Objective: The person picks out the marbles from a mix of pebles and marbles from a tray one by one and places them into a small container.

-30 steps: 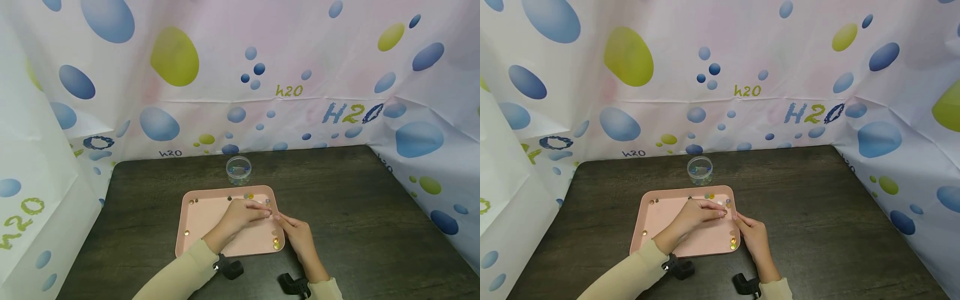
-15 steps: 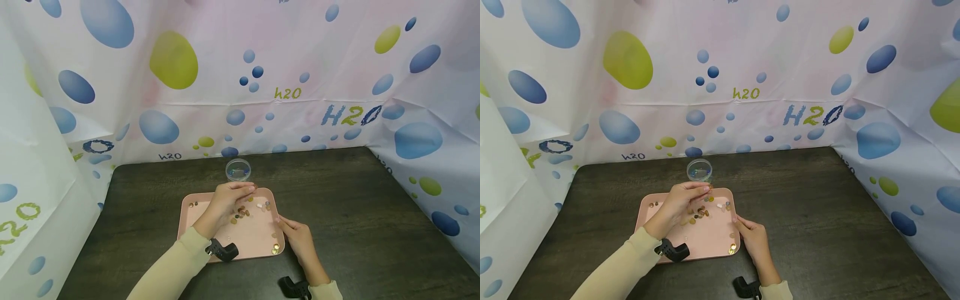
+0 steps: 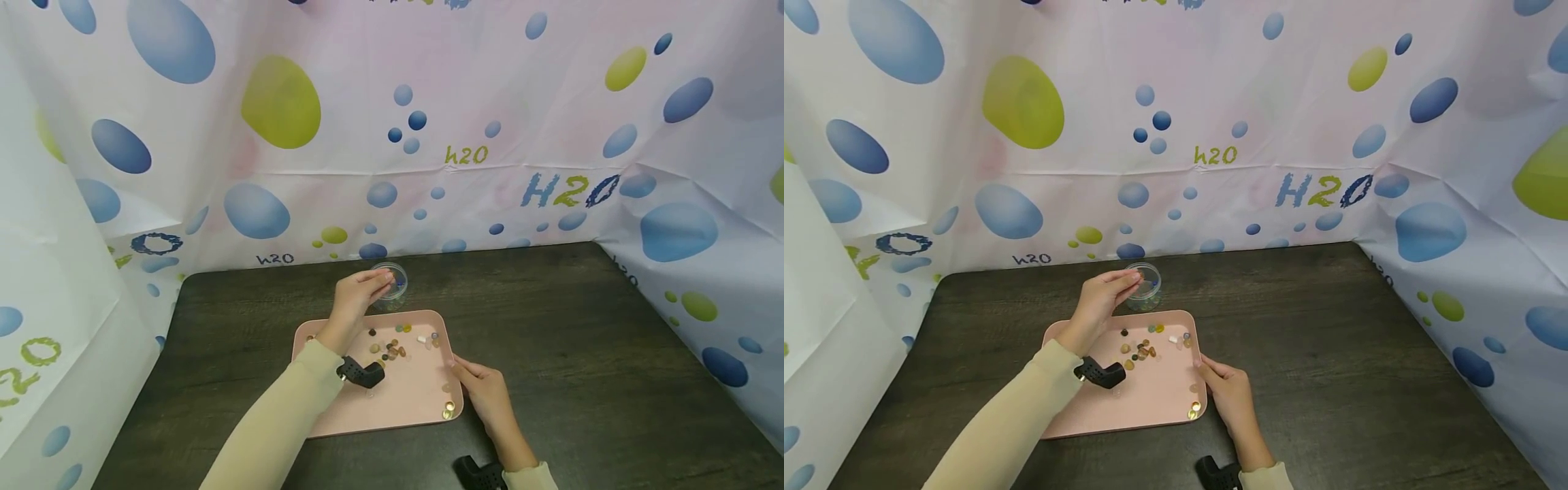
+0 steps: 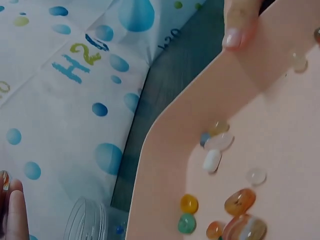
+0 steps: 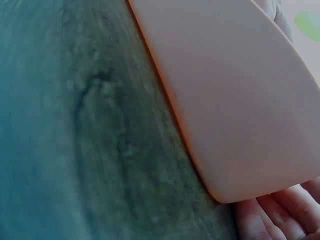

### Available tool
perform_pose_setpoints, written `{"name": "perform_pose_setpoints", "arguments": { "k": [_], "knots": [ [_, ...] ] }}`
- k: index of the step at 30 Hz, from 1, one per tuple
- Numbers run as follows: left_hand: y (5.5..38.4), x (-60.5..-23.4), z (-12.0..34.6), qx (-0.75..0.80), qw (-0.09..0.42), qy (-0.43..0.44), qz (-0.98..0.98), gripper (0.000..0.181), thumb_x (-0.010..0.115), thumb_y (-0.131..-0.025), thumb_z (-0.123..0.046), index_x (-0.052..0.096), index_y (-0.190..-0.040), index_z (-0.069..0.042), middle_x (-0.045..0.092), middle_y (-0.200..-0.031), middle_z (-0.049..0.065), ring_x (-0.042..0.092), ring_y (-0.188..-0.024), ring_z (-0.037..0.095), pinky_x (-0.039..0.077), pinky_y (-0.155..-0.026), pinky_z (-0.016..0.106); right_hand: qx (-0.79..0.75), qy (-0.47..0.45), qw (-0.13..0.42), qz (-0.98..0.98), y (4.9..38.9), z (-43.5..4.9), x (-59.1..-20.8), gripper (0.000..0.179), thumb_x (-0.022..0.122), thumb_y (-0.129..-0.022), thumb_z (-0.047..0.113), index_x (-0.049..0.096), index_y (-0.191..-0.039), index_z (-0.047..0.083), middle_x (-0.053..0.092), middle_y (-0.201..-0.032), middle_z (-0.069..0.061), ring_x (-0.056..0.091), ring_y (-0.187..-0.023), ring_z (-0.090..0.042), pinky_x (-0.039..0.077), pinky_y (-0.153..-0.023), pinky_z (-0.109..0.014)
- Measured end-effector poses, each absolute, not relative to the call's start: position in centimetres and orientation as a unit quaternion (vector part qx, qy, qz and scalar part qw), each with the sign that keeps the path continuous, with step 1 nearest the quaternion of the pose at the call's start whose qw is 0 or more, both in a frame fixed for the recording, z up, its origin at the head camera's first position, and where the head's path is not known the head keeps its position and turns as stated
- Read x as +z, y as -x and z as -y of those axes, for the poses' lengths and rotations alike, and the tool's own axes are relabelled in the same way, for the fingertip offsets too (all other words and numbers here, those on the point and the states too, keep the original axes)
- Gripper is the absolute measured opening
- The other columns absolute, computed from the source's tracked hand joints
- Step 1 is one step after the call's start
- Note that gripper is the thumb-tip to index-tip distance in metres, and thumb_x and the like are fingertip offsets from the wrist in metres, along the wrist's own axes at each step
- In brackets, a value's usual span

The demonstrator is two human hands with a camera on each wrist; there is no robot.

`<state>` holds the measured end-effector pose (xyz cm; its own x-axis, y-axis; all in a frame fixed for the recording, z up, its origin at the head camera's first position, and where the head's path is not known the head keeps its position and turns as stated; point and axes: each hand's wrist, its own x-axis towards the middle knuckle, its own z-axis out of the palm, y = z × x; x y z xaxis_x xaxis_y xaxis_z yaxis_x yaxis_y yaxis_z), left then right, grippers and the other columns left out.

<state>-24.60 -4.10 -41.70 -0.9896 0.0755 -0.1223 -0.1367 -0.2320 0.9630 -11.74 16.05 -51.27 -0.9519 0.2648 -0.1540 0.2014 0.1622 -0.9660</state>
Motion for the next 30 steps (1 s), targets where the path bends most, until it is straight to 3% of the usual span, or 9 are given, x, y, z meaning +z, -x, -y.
{"name": "perform_pose_setpoints", "arguments": {
  "k": [9,15,30],
  "knots": [
    [26.2,-41.8,4.2,0.709,0.0,0.027,-0.704,0.028,0.073,-0.08,-0.013,0.07,-0.104,0.001,0.071,-0.095,0.011,0.068,-0.092,0.025,0.055,-0.079,0.03,0.643,0.15,0.019,0.751,11.6,-16.1,-51.4,0.041,0.069,-0.083,0.037,0.068,-0.113,0.008,0.066,-0.112,-0.013,0.062,-0.105,-0.022,0.054,-0.079,-0.028],
    [26.7,-42.4,4.6,0.639,-0.029,0.027,-0.768,0.027,0.073,-0.081,-0.019,0.072,-0.102,-0.002,0.072,-0.094,0.011,0.068,-0.089,0.025,0.054,-0.083,0.039,0.647,0.15,0.017,0.747,11.7,-16.1,-51.3,0.041,0.069,-0.082,0.037,0.068,-0.112,0.009,0.066,-0.112,-0.012,0.062,-0.105,-0.021,0.054,-0.081,-0.029],
    [27.3,-42.7,4.9,0.552,-0.063,0.043,-0.83,0.021,0.073,-0.08,-0.024,0.075,-0.095,-0.009,0.072,-0.089,0.007,0.067,-0.08,0.019,0.054,-0.065,0.028,0.662,0.151,0.012,0.734,11.8,-16.3,-51.3,0.044,0.069,-0.082,0.036,0.067,-0.113,0.005,0.064,-0.115,-0.014,0.062,-0.106,-0.021,0.054,-0.08,-0.027]
  ]
}}
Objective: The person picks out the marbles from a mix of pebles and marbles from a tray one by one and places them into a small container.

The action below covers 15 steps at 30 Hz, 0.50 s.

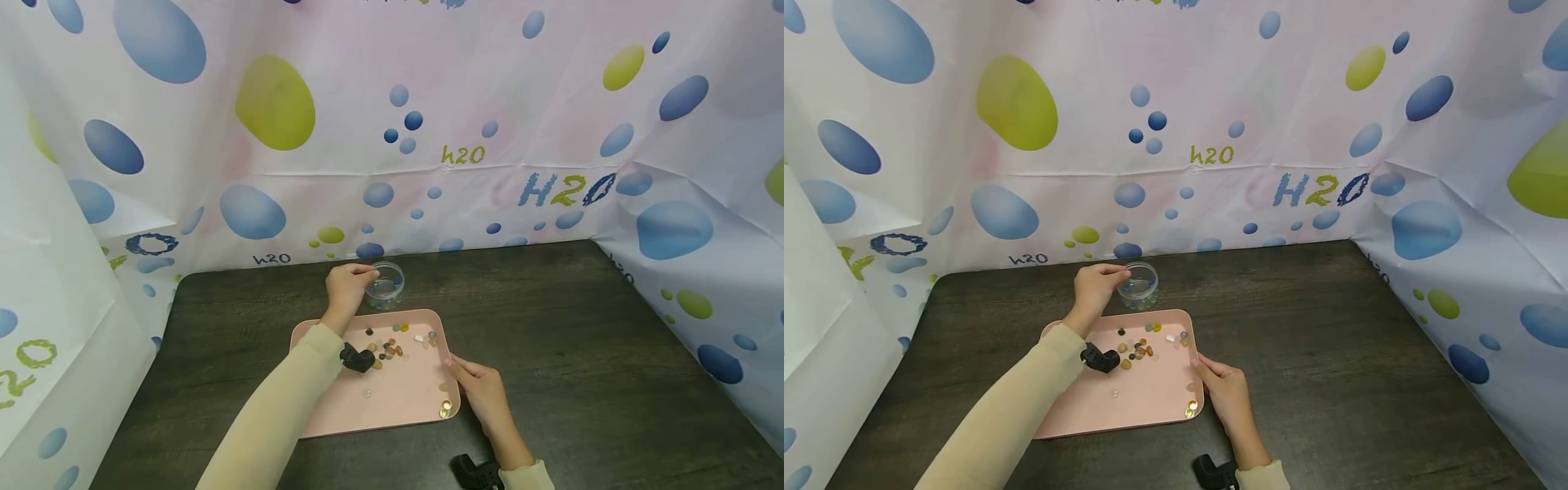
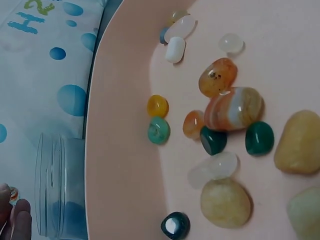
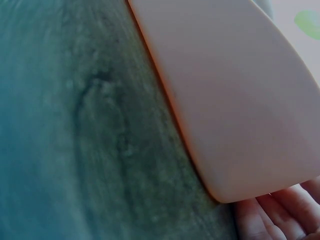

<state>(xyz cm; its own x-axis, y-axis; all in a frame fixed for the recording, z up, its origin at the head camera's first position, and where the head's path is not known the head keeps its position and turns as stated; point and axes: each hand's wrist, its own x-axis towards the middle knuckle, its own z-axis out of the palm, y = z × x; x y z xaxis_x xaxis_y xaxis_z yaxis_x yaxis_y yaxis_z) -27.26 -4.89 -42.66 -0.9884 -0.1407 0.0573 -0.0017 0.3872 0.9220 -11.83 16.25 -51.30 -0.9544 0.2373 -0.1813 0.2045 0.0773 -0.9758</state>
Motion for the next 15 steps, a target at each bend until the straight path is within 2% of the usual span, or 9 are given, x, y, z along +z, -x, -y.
{"name": "perform_pose_setpoints", "arguments": {
  "k": [9,12,15],
  "knots": [
    [27.18,-42.69,5.03,-0.528,0.075,-0.044,0.845,0.016,0.073,-0.081,-0.023,0.075,-0.09,-0.009,0.072,-0.084,0.008,0.064,-0.072,0.018,0.045,-0.053,0.022,0.655,0.153,0.01,0.74,11.75,-16.23,-51.27,0.043,0.069,-0.082,0.037,0.067,-0.113,0.007,0.065,-0.113,-0.013,0.063,-0.105,-0.022,0.055,-0.079,-0.028],
    [26.91,-42.59,5.04,-0.54,0.066,-0.047,0.838,0.017,0.072,-0.081,-0.023,0.075,-0.091,-0.008,0.072,-0.085,0.009,0.065,-0.073,0.019,0.045,-0.053,0.021,0.65,0.152,0.012,0.744,11.76,-16.28,-51.3,0.042,0.069,-0.082,0.037,0.068,-0.113,0.008,0.066,-0.113,-0.012,0.062,-0.105,-0.022,0.054,-0.08,-0.029],
    [26.38,-42.59,5.05,-0.559,0.046,-0.054,0.826,0.019,0.072,-0.082,-0.021,0.074,-0.094,-0.007,0.072,-0.088,0.01,0.067,-0.078,0.019,0.05,-0.059,0.022,0.647,0.151,0.013,0.747,11.75,-16.3,-51.3,0.041,0.069,-0.083,0.036,0.068,-0.113,0.008,0.066,-0.112,-0.012,0.062,-0.106,-0.022,0.054,-0.081,-0.029]
  ]
}}
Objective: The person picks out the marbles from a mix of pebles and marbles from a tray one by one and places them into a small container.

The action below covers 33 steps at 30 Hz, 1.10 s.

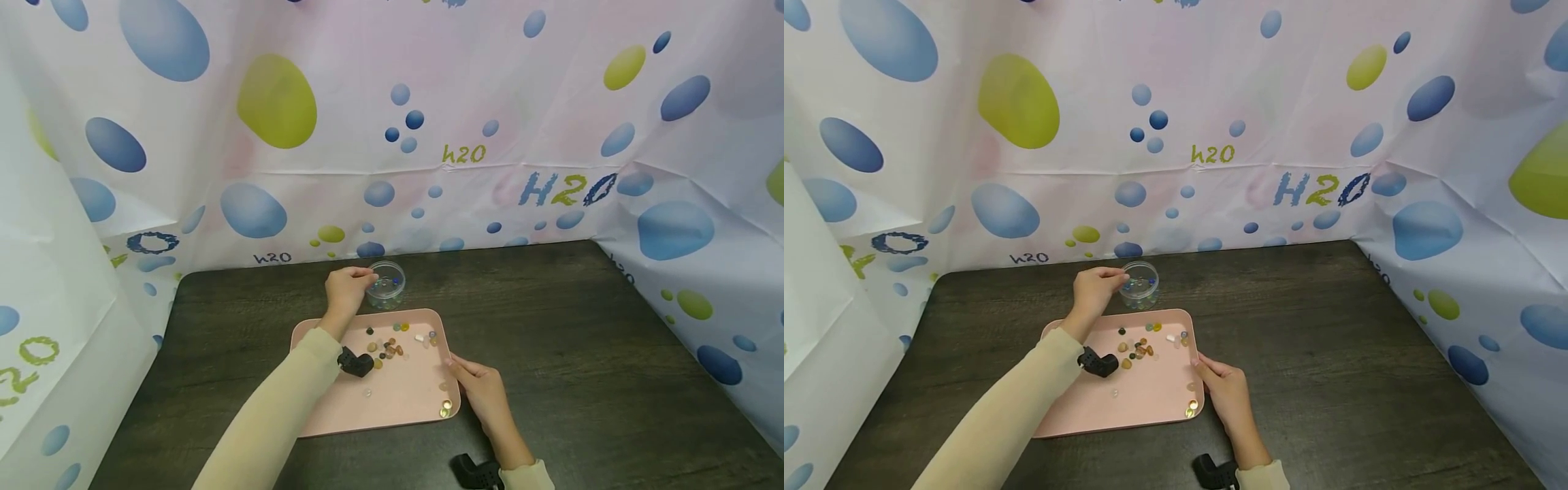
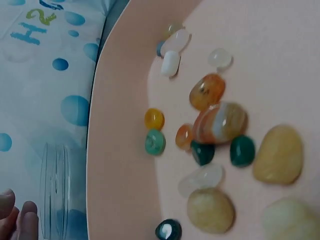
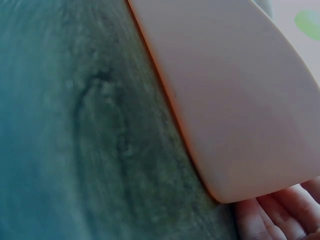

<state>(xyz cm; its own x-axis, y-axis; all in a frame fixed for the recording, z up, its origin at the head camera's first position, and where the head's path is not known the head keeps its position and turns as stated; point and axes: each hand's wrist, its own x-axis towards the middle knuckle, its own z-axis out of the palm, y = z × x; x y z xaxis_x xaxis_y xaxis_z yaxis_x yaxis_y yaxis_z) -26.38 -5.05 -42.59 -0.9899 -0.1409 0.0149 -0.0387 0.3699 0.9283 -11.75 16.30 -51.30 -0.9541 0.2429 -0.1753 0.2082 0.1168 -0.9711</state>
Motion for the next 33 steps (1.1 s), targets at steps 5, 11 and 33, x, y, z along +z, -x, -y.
{"name": "perform_pose_setpoints", "arguments": {
  "k": [5,11,33],
  "knots": [
    [25.0,-42.9,5.0,-0.611,-0.023,-0.063,0.789,0.023,0.07,-0.083,-0.014,0.071,-0.101,-0.001,0.071,-0.095,0.012,0.069,-0.087,0.022,0.055,-0.078,0.033,0.642,0.147,0.015,0.752,11.7,-16.3,-51.2,0.04,0.068,-0.084,0.036,0.068,-0.113,0.009,0.066,-0.112,-0.012,0.063,-0.104,-0.022,0.055,-0.079,-0.029],
    [22.8,-43.5,4.4,-0.653,-0.091,-0.048,0.75,0.027,0.069,-0.083,-0.012,0.068,-0.107,0.0,0.07,-0.098,0.013,0.069,-0.091,0.023,0.053,-0.084,0.037,0.62,0.148,0.025,0.77,11.8,-16.4,-51.1,0.04,0.067,-0.083,0.04,0.069,-0.112,0.012,0.066,-0.112,-0.01,0.061,-0.109,-0.024,0.054,-0.083,-0.033],
    [13.3,-45.4,1.4,-0.606,-0.196,0.071,0.767,0.021,0.074,-0.079,-0.018,0.073,-0.094,-0.004,0.07,-0.097,0.003,0.066,-0.094,0.016,0.054,-0.072,0.022,0.656,0.145,0.001,0.741,11.7,-16.3,-51.0,0.046,0.068,-0.083,0.04,0.067,-0.114,0.007,0.065,-0.114,-0.015,0.064,-0.1,-0.023,0.055,-0.074,-0.026]
  ]
}}
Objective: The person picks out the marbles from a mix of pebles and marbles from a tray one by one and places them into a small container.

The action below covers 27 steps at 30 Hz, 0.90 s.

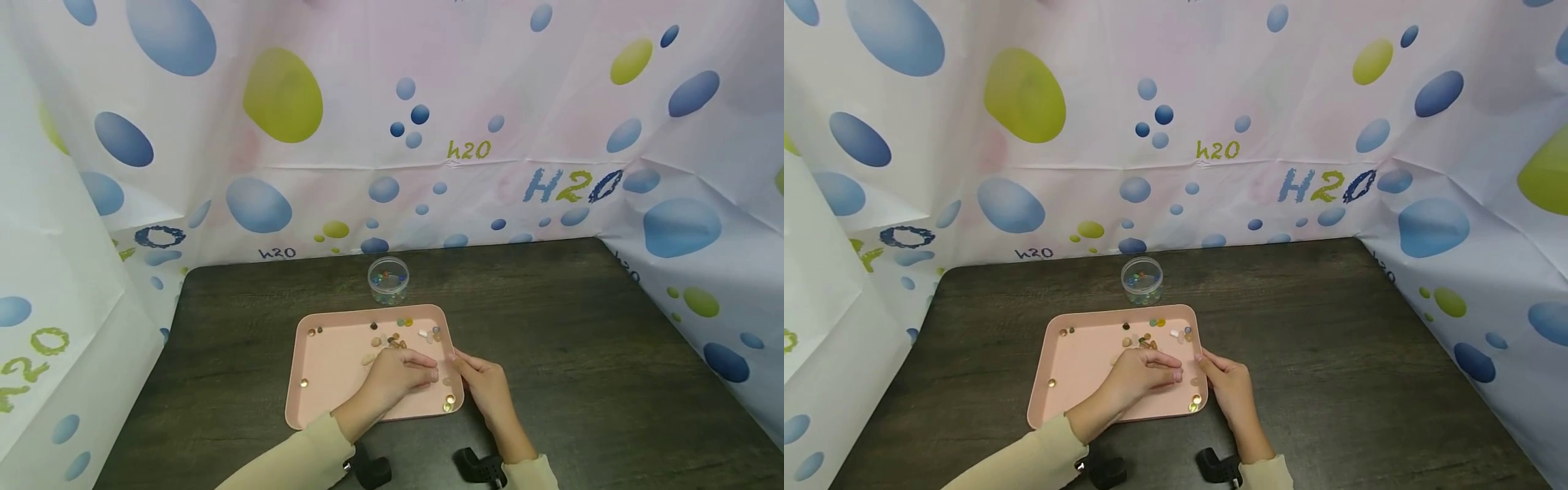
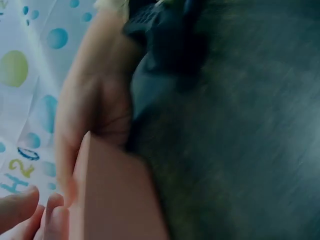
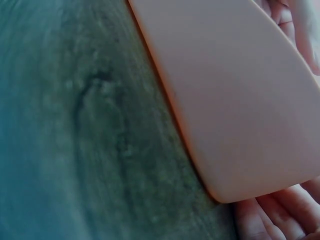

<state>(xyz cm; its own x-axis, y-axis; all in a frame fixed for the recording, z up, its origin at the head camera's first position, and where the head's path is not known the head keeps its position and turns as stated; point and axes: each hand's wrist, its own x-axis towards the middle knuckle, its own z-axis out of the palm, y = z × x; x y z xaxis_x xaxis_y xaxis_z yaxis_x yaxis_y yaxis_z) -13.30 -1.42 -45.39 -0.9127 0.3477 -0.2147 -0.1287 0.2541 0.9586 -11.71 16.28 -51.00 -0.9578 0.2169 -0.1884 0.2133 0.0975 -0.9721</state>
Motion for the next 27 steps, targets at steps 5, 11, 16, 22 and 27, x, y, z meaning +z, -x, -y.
{"name": "perform_pose_setpoints", "arguments": {
  "k": [5,11,16,22,27],
  "knots": [
    [12.3,-46.4,1.0,0.576,0.215,-0.097,-0.783,0.013,0.074,-0.077,-0.015,0.075,-0.087,-0.006,0.073,-0.081,0.0,0.065,-0.074,0.005,0.052,-0.065,0.02,0.652,0.144,0.001,0.744,11.7,-16.3,-50.9,0.046,0.067,-0.082,0.041,0.067,-0.114,0.008,0.064,-0.115,-0.015,0.063,-0.103,-0.023,0.055,-0.076,-0.027],
    [12.0,-47.0,0.7,0.539,0.235,-0.122,-0.8,0.006,0.075,-0.076,-0.016,0.076,-0.078,-0.01,0.072,-0.071,-0.001,0.063,-0.061,0.006,0.049,-0.053,0.021,0.647,0.149,0.002,0.748,11.7,-16.3,-50.8,0.043,0.067,-0.083,0.039,0.068,-0.113,0.008,0.065,-0.115,-0.014,0.063,-0.103,-0.022,0.055,-0.077,-0.027],
    [12.2,-47.5,0.4,0.491,0.209,-0.155,-0.831,0.005,0.077,-0.074,-0.017,0.076,-0.075,-0.012,0.071,-0.068,-0.004,0.059,-0.061,0.002,0.046,-0.053,0.019,0.645,0.151,0.003,0.749,11.7,-16.3,-50.8,0.042,0.067,-0.083,0.039,0.068,-0.112,0.008,0.065,-0.113,-0.013,0.063,-0.101,-0.02,0.055,-0.075,-0.026],
    [12.3,-48.0,-0.2,0.496,0.211,-0.165,-0.826,0.005,0.077,-0.074,-0.014,0.076,-0.075,-0.009,0.071,-0.069,-0.002,0.059,-0.059,0.001,0.047,-0.053,0.018,0.651,0.151,0.005,0.744,11.8,-16.3,-50.9,0.044,0.067,-0.083,0.038,0.068,-0.113,0.007,0.065,-0.114,-0.013,0.063,-0.1,-0.02,0.055,-0.075,-0.026],
    [12.4,-48.2,-0.7,0.524,0.213,-0.15,-0.811,0.008,0.077,-0.074,-0.011,0.076,-0.079,-0.005,0.072,-0.073,0.001,0.06,-0.06,0.0,0.049,-0.053,0.017,0.647,0.152,0.006,0.747,11.8,-16.3,-51.0,0.041,0.067,-0.084,0.036,0.068,-0.113,0.007,0.065,-0.115,-0.013,0.063,-0.1,-0.019,0.055,-0.074,-0.026]
  ]
}}
